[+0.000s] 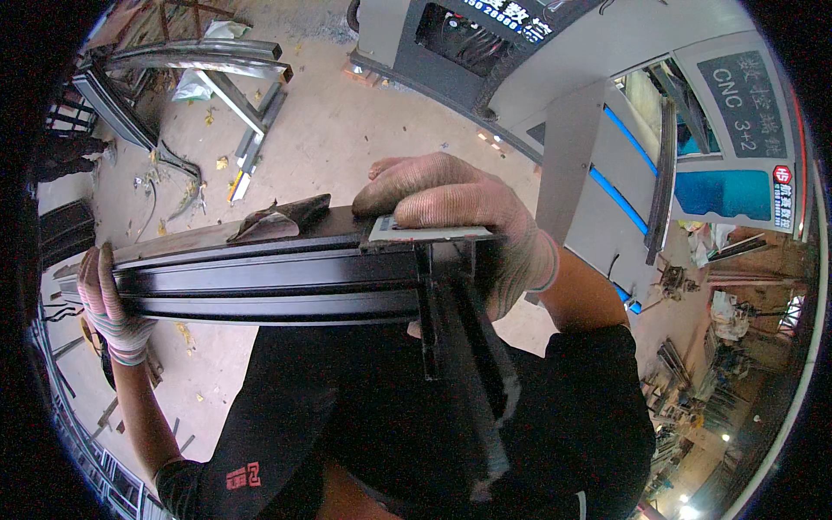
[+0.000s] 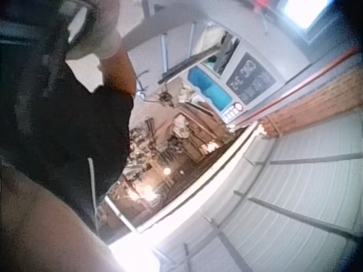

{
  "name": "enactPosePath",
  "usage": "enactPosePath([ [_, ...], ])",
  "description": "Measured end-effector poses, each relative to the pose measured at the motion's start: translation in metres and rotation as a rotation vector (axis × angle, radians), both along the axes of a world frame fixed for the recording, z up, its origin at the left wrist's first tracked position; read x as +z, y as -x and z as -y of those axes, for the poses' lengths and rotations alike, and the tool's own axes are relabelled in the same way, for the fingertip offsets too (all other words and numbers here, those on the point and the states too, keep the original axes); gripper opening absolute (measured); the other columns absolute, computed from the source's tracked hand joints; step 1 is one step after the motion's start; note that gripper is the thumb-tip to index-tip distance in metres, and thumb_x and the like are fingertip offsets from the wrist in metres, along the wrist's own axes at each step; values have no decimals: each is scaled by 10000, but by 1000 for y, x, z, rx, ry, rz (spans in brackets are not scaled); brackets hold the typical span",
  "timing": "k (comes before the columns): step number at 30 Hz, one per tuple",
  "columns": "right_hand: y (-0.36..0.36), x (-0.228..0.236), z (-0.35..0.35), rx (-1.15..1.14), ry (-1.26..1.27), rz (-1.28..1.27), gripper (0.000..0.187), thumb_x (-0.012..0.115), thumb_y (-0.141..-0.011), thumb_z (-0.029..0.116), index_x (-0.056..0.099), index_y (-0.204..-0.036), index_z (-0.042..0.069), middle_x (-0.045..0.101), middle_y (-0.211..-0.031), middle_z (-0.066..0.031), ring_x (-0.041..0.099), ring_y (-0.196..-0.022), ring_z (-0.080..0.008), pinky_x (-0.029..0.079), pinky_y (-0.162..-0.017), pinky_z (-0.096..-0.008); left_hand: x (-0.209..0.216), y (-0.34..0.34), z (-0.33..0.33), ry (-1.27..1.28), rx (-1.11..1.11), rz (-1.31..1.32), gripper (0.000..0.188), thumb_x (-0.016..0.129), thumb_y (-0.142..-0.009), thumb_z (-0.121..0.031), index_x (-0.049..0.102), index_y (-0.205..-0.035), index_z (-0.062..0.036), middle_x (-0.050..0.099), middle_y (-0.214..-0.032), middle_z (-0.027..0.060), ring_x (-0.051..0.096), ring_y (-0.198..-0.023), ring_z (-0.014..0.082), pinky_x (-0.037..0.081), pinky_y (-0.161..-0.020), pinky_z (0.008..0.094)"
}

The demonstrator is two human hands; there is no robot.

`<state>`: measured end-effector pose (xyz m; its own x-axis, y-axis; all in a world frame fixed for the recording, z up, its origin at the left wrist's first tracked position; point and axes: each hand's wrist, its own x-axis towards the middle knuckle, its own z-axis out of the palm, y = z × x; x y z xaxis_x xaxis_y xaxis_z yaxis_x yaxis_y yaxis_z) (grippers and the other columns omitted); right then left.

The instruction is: The person picks up a long black metal profile from a CNC machine, rotates it to inspect the cut end and surface, and repeatedly checks the profile while holding it. The person then interacts with the machine's control panel.

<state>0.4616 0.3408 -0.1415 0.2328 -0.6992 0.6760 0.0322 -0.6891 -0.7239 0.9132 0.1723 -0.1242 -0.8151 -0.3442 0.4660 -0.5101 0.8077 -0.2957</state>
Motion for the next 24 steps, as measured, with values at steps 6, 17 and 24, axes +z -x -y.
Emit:
enactPosePath([
  [6, 2, 10, 4, 18, 48, -44, 838, 925, -710, 258, 533, -1426, 69, 619, -1243, -235, 644, -1132, -370, 473, -1012, -590, -7, -1, -2, 20, 41, -37, 802, 807, -800, -393, 531, -1429, 21, 585, -1286, 209, 567, -1230, 426, 450, -1075, 563],
  [17, 4, 12, 4, 0, 76, -110, 820, 931, -704, 280, 538, -1392, 68, 650, -1231, -256, 648, -1135, -393, 469, -1022, -608, -8, -1, -4, 39, 19, -63, 819, 813, -785, -425, 541, -1404, 36, 584, -1267, 213, 574, -1199, 414, 455, -1092, 597],
  [24, 4, 13, 2, -4, 57, -72, 822, 930, -705, 276, 539, -1402, 82, 658, -1222, -241, 651, -1141, -383, 478, -1022, -605, -10, 0, 1, 49, 23, -78, 786, 798, -790, -405, 553, -1389, 41, 583, -1268, 214, 574, -1196, 418, 456, -1086, 585],
])
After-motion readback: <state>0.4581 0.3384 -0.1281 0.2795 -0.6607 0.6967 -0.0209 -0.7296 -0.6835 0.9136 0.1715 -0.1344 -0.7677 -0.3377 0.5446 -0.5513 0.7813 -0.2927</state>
